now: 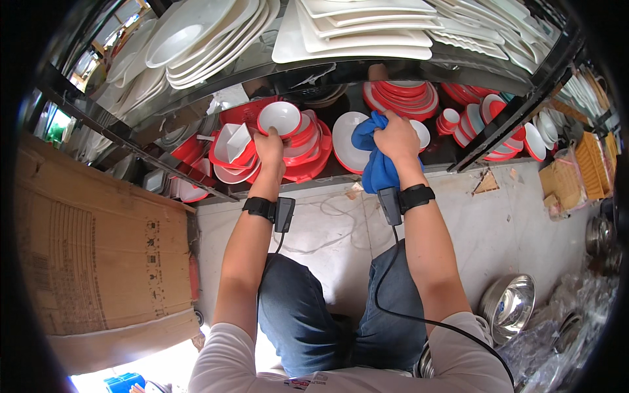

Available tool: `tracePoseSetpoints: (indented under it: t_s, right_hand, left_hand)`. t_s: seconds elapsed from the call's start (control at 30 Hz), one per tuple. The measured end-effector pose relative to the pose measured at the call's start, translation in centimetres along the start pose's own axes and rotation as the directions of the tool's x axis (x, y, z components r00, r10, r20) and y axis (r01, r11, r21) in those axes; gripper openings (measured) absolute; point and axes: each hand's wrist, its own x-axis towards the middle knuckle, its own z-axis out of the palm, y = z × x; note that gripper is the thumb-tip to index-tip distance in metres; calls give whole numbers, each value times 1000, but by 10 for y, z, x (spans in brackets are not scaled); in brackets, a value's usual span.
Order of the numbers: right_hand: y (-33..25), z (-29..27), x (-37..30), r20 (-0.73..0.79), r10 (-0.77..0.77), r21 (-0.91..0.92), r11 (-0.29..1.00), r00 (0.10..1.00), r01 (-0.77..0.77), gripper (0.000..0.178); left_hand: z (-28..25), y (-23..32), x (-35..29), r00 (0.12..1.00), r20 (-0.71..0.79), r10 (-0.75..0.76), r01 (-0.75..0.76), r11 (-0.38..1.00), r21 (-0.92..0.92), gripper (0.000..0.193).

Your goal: The person sits on the floor in front of a metal dish rack and wipes red and white bowls and plates with a blue cloth. The person handles items one at a time, wiping the interior and exterior surfaces before placing them back into the rack.

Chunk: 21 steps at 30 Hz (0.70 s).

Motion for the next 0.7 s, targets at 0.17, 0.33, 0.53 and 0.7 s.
tracePoseSetpoints:
  t_s: [0.17,0.33,0.53,0.7]
  right_hand:
    - [-8,11,-3,65,-50,5,999,997,50,50]
    - [-14,11,-11,76,-102,18,995,992,101,51]
    - [-8,9,-12,85,-121,13,993,989,120,49]
    - [8,14,-6,94,-111,2,994,989,111,49]
  left_hand:
    - [4,-9,7,998,27,64,-67,988,139,37]
    - [10,-15,20,996,24,83,-86,968,238,38]
    - [12,-24,35,1000,13,21,-25,946,323,38]
    - [12,-31,35,998,24,52,-58,901,431,41]
